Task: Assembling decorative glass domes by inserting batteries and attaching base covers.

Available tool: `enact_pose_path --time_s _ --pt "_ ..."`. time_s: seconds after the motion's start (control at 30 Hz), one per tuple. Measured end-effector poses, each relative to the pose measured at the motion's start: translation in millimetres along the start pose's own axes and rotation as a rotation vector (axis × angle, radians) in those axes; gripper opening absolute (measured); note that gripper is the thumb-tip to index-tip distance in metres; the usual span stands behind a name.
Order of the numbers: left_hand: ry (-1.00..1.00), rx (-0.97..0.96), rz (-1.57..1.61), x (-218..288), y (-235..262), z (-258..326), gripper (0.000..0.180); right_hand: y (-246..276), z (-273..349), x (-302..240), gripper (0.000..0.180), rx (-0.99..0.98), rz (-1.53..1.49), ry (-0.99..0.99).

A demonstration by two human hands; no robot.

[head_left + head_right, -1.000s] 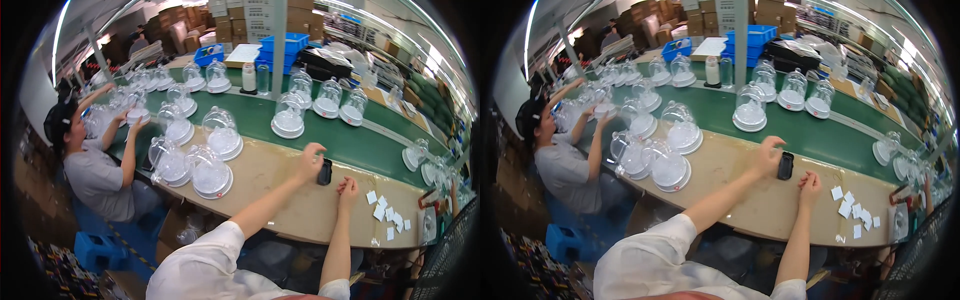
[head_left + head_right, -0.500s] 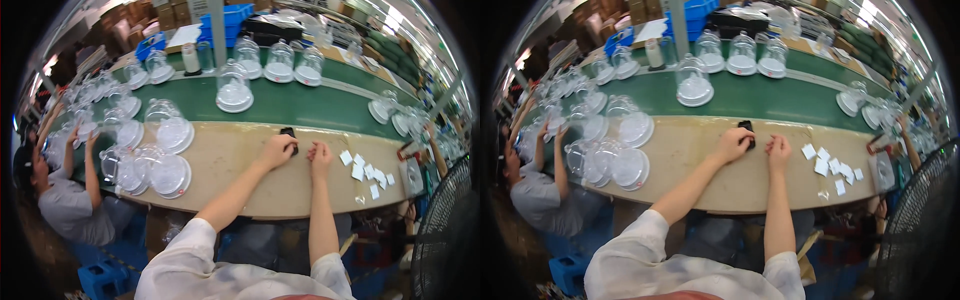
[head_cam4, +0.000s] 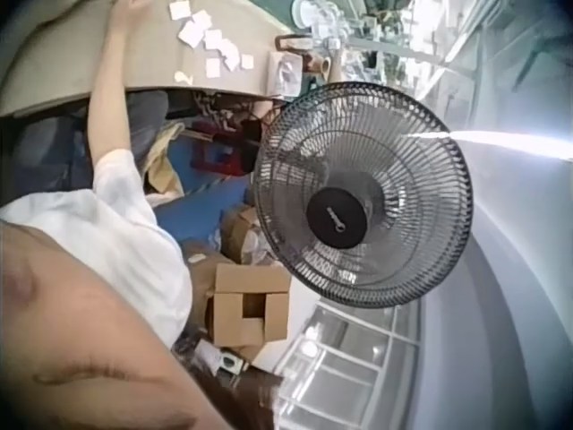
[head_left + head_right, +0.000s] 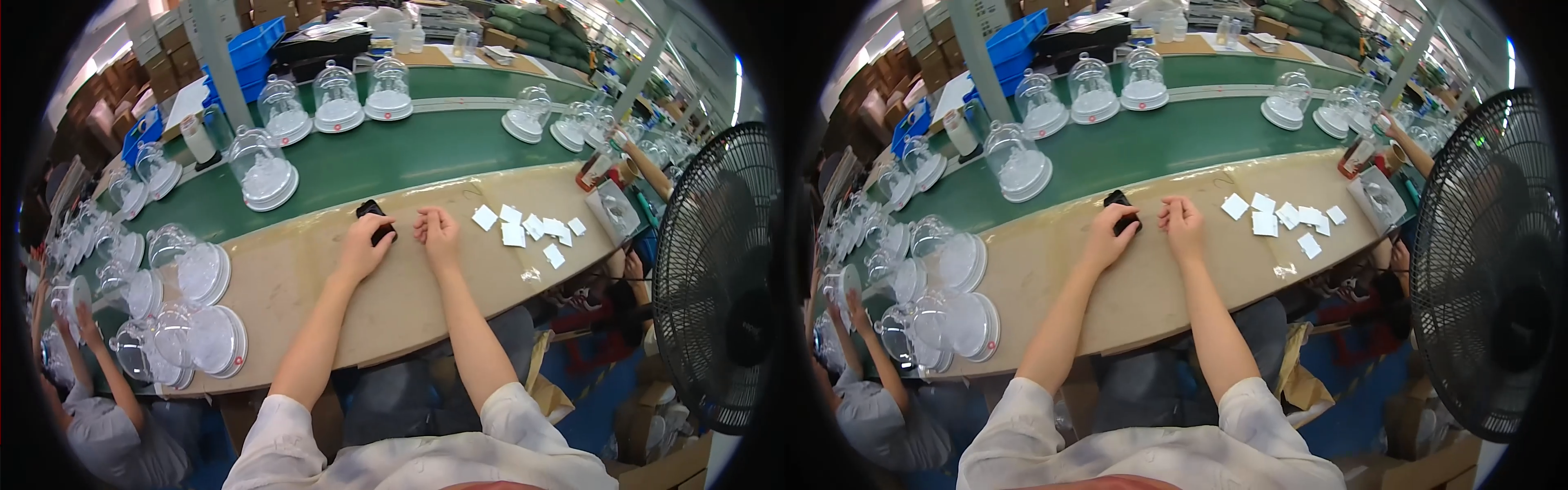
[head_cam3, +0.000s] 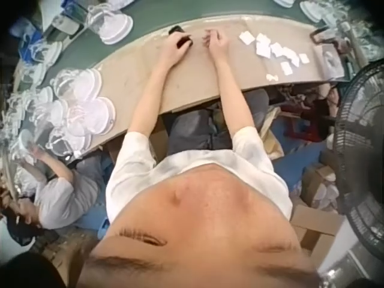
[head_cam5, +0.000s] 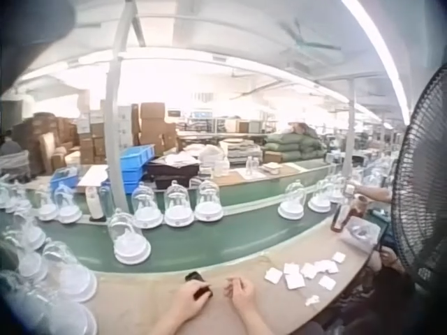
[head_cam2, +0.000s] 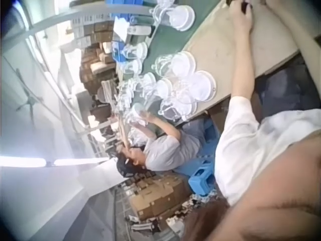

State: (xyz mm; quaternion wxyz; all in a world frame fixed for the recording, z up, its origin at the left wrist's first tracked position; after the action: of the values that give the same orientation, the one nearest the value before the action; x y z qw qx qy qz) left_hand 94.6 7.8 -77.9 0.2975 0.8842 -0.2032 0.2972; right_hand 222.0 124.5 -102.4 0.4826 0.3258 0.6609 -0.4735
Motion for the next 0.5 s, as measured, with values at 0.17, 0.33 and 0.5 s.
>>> enact_pose_path --time_s 0.17,0.33,0.5 --pt "0.105 -0.017 0.034 5.1 1.1 -1.4 0.024 3.7 -1.0 -0.3 0.025 0.007 -0.003 0.016" --pt "0.208 -0.049 0.027 3.6 1.8 0.3 0.023 1.4 -0.5 0.0 0.024 0.016 -0.017 0.007" --pt "0.174 0.087 -0.013 4.5 2.2 -0.1 0.02 0.8 -0.8 -1.0 0.024 -0.006 -0.035 -0.003"
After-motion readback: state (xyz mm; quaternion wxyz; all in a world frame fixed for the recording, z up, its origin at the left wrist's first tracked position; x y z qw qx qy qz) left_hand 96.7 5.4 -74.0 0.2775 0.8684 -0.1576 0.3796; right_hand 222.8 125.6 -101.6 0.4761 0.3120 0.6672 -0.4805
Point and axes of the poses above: each hand's wrist, its own z-axis away from the middle knuckle, its own y-axis out of the back of the hand, x = y × z, the point moved 3 cm from there along -z, towards the middle knuckle, and after that the axes turned 8 degrees about x, right-handed, at the moved point
